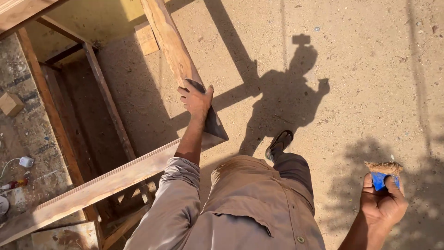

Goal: Finishing a wooden frame by using an angle grinder, applying wood filler, and sanding the surfaces.

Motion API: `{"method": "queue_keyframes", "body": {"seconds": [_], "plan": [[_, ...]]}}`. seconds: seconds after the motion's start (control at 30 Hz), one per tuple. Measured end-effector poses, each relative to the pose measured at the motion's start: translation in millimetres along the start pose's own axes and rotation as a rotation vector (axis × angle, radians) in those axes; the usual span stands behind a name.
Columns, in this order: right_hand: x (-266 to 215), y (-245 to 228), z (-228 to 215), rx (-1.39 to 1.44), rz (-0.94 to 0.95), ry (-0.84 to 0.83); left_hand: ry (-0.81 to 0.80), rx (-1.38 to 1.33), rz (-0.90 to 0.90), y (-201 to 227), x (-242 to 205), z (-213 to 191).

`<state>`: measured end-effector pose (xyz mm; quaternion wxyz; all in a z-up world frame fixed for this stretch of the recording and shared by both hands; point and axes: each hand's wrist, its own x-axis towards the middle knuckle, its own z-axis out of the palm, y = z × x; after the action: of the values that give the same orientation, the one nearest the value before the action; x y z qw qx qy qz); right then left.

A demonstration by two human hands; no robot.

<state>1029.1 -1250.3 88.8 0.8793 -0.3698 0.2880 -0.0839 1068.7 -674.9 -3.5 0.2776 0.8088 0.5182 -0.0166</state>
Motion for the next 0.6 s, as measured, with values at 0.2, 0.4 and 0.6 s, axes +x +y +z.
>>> {"method": "queue_keyframes", "body": {"seconds": [0.2, 0.4, 0.6], "plan": [[213, 14, 123, -0.047, 0.182, -0.171, 0.109, 0.137, -0.199, 7, 19, 29], [382, 32, 284, -0.089, 0.42, -0.625, 0.095, 0.117, -0.434, 36, 34, 19], [418, 101, 503, -0.147, 0.593, -0.898, 0.141, 0.052, -0.724, 80, 77, 9]]}}
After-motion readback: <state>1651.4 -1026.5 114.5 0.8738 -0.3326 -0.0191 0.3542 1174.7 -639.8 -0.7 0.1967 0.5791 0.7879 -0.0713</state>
